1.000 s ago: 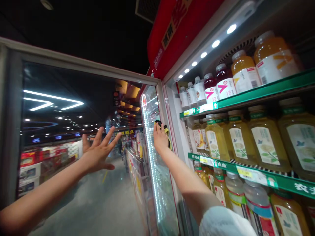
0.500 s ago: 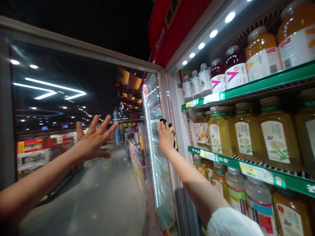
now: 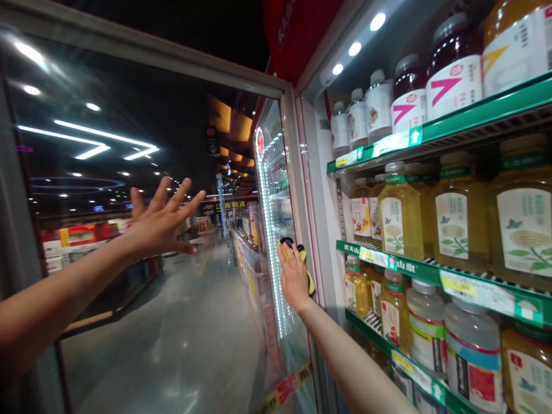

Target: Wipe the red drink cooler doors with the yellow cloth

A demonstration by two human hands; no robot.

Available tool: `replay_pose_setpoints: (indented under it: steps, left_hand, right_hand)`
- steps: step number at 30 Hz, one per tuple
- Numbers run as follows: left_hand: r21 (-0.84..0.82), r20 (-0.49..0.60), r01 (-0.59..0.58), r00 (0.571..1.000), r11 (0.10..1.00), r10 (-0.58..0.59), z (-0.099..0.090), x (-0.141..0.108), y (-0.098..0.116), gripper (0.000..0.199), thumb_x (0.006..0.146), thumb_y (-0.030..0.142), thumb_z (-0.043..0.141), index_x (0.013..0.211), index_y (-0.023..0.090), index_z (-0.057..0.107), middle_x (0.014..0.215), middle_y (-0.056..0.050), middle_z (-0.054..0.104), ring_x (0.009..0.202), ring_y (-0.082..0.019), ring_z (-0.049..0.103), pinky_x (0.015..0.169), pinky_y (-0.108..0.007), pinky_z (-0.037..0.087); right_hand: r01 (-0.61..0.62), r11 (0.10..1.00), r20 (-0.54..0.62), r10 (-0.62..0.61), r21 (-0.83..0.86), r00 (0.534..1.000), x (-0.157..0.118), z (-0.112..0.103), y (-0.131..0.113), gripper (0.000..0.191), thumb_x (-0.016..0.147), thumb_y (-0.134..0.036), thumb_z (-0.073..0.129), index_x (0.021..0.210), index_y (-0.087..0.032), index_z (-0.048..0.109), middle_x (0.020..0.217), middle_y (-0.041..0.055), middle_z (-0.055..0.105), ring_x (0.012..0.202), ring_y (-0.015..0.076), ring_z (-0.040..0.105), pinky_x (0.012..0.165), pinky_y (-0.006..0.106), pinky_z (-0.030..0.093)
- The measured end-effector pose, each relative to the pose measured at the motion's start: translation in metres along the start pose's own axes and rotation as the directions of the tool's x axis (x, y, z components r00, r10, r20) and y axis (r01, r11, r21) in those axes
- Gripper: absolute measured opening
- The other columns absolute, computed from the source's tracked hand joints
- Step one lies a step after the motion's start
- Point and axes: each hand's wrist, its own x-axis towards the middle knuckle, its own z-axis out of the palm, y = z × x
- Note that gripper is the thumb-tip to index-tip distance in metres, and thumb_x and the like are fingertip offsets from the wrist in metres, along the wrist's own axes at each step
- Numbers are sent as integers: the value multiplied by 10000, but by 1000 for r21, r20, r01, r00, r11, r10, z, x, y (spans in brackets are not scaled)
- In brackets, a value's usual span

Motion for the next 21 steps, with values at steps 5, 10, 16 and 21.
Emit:
replay_pose_setpoints:
  steps: [5, 10, 16, 21]
  left_hand:
    - [5, -6, 2, 1000, 1000, -2, -1, -2, 1, 1215, 642, 549, 879, 1603, 285, 184, 1701, -109, 17, 1532, -482, -37, 1102, -803, -51]
    - [3, 61, 10, 998, 1000, -11, 3, 2, -4, 1320, 595, 542, 897, 1610, 324, 82, 1699, -102, -57, 1516, -486, -135, 1096, -785, -118]
    - [-44, 181, 12, 984, 999, -4, 7, 7, -12, 1406, 554, 625, 870, 1593, 355, -39, 1690, -78, -156, 1488, -497, -225, 1066, -797, -162]
    - [-42, 176, 13, 984, 999, -5, 8, 4, -12, 1410, 552, 583, 887, 1591, 368, -43, 1687, -65, -171, 1492, -492, -225, 1083, -787, -159]
  right_hand:
    - [-93, 996, -40, 92, -18, 995, 32, -3, -32, 667, 957, -96, 325, 1609, -207, 237, 1635, 87, 347, 1560, 256, 141, 1230, 537, 285]
    - [192, 981, 123, -190, -5, 974, -16, -4, -14, 684, 934, -63, 370, 1577, -294, 328, 1544, 43, 500, 1525, 237, 266, 1159, 479, 405]
    - [-156, 985, -85, 150, -73, 985, 4, 9, -45, 585, 997, -128, 313, 1574, -214, 348, 1576, 92, 448, 1525, 279, 250, 1177, 513, 354]
    - [305, 952, 58, -303, -27, 951, -35, 24, -94, 602, 947, -152, 453, 1517, -344, 446, 1504, -27, 547, 1463, 249, 363, 1083, 406, 418]
